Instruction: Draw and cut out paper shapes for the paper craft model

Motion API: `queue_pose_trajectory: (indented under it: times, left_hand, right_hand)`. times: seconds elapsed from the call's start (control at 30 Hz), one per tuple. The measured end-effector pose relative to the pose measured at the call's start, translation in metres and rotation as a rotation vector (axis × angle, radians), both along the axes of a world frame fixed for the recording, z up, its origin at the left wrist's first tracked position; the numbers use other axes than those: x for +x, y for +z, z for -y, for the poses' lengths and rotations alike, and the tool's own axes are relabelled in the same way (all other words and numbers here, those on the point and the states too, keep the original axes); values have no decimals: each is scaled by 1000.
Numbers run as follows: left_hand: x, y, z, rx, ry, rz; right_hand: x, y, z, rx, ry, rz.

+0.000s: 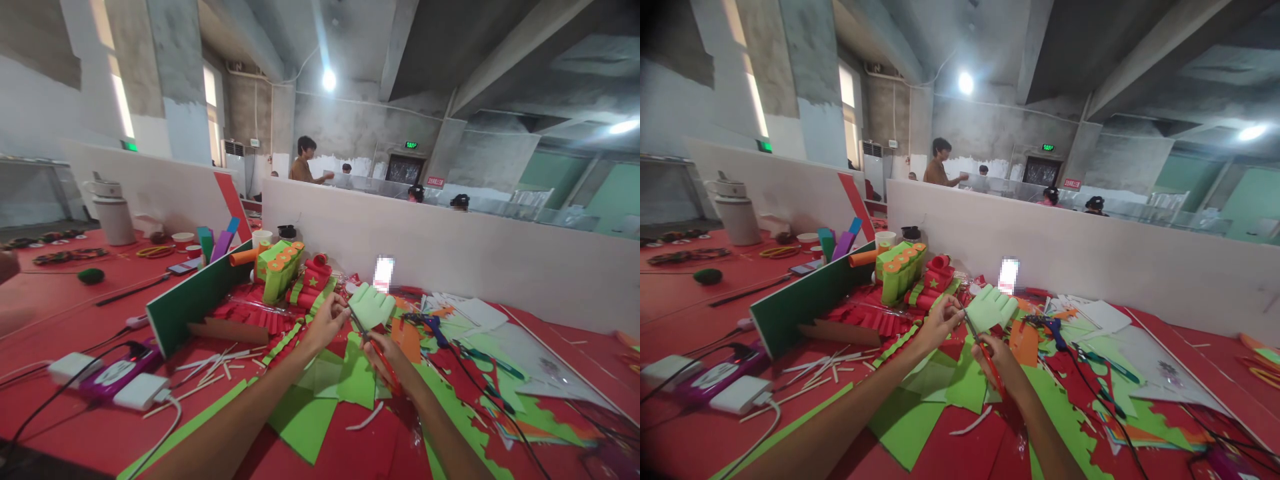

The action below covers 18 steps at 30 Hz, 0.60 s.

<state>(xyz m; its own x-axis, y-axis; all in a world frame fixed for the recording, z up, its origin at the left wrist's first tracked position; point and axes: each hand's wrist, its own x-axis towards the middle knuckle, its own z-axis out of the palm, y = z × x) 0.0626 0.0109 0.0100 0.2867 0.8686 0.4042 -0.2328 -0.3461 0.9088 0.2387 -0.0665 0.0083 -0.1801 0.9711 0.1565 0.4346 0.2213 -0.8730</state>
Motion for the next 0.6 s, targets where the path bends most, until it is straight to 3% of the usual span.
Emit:
queue_pose_trajectory:
  times: [0.6]
  left_hand:
    - [1, -2, -1, -2, -7, 27]
  right_hand:
    - [10, -14, -20, 119, 7, 121]
